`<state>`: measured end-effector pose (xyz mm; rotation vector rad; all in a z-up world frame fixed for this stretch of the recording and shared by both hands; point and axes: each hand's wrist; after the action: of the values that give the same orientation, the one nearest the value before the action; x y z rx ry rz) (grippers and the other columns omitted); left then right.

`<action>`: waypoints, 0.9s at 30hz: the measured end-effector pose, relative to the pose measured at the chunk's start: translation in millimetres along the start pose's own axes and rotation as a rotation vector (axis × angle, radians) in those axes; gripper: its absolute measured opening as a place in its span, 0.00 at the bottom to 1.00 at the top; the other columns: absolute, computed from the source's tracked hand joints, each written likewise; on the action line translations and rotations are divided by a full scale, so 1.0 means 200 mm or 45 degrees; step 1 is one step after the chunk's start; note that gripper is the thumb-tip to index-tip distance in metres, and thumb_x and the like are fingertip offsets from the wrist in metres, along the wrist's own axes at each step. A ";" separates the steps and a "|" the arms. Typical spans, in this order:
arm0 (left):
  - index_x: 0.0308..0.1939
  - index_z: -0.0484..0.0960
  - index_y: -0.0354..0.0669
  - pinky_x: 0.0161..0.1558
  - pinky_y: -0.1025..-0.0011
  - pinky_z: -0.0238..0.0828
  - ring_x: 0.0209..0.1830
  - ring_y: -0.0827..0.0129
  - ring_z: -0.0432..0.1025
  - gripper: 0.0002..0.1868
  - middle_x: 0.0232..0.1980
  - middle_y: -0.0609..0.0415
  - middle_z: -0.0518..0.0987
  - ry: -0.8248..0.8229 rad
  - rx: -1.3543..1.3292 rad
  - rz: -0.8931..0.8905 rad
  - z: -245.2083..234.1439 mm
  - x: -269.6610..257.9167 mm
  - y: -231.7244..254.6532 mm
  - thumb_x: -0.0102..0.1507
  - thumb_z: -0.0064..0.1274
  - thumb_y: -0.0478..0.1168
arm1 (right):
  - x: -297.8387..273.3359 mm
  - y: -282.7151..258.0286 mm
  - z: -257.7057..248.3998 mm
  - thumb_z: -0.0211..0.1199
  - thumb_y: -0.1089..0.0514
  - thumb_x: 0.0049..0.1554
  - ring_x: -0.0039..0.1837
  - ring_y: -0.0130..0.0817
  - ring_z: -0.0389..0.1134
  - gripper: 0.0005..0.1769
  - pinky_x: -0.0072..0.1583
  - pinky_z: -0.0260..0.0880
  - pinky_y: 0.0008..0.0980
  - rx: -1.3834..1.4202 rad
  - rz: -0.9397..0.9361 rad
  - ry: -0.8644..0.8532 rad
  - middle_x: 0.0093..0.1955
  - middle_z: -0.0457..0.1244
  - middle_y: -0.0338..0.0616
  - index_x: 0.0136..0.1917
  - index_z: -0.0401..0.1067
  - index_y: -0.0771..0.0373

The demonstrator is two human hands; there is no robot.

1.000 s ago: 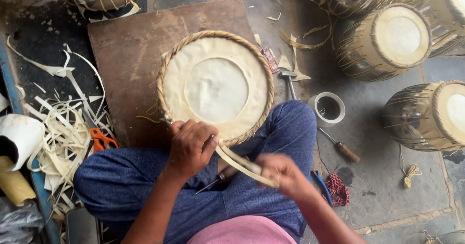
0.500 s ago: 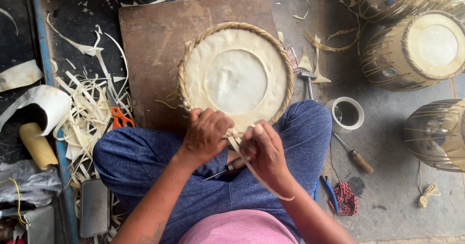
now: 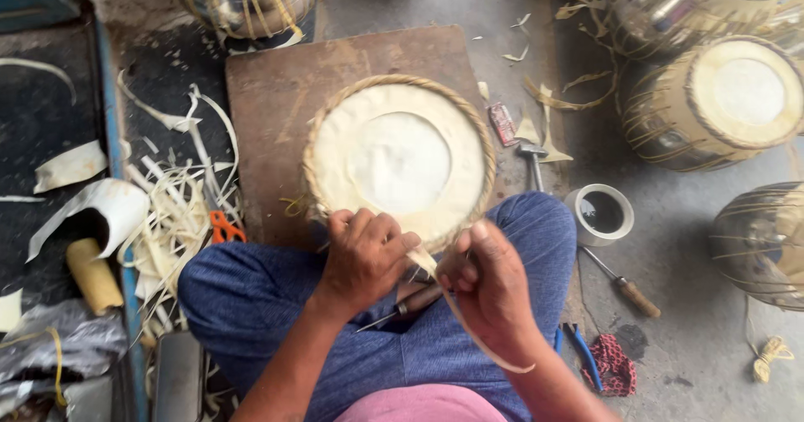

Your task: The person weaves thin strips of material through the edge of a drum head using a small metal tool to tighten or secure the skin to the shell.

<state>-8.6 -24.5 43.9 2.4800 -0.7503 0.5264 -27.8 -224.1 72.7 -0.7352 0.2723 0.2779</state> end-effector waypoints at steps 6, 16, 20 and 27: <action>0.42 0.85 0.56 0.52 0.58 0.55 0.44 0.65 0.68 0.11 0.41 0.62 0.74 0.108 0.043 -0.076 -0.02 0.25 -0.09 0.57 0.65 0.48 | 0.23 -0.15 -0.01 0.55 0.47 0.67 0.41 0.35 0.64 0.19 0.51 0.66 0.36 -0.030 -0.174 -0.113 0.37 0.63 0.45 0.41 0.68 0.62; 0.38 0.85 0.51 0.54 0.58 0.55 0.46 0.61 0.69 0.11 0.41 0.60 0.78 0.202 -0.003 -0.201 0.06 0.36 -0.24 0.61 0.65 0.50 | 0.19 0.44 -0.71 0.63 0.57 0.49 0.51 0.50 0.68 0.08 0.51 0.68 0.47 -2.249 -0.607 -0.559 0.44 0.67 0.47 0.44 0.74 0.58; 0.30 0.84 0.47 0.52 0.58 0.53 0.42 0.62 0.69 0.12 0.37 0.60 0.79 0.133 0.019 -0.317 0.06 0.44 -0.19 0.61 0.66 0.49 | 0.19 0.55 -0.71 0.66 0.59 0.42 0.50 0.49 0.68 0.13 0.48 0.66 0.50 -2.485 -0.665 -0.582 0.42 0.66 0.46 0.44 0.73 0.58; 0.27 0.83 0.45 0.50 0.58 0.55 0.41 0.60 0.71 0.13 0.35 0.57 0.79 0.135 -0.019 -0.423 0.08 0.54 -0.27 0.57 0.68 0.48 | 0.17 0.24 -0.59 0.72 0.50 0.51 0.51 0.40 0.71 0.24 0.52 0.71 0.38 -1.774 0.027 -0.651 0.48 0.69 0.45 0.57 0.72 0.61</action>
<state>110.3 -37.7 63.8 2.4707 -0.2901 0.5189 -29.6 -266.6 -53.3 -1.9808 -0.4834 0.6728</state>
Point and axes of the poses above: each hand's wrist, its own x-axis towards the middle knuckle, its own z-axis out of the palm, y = z × x
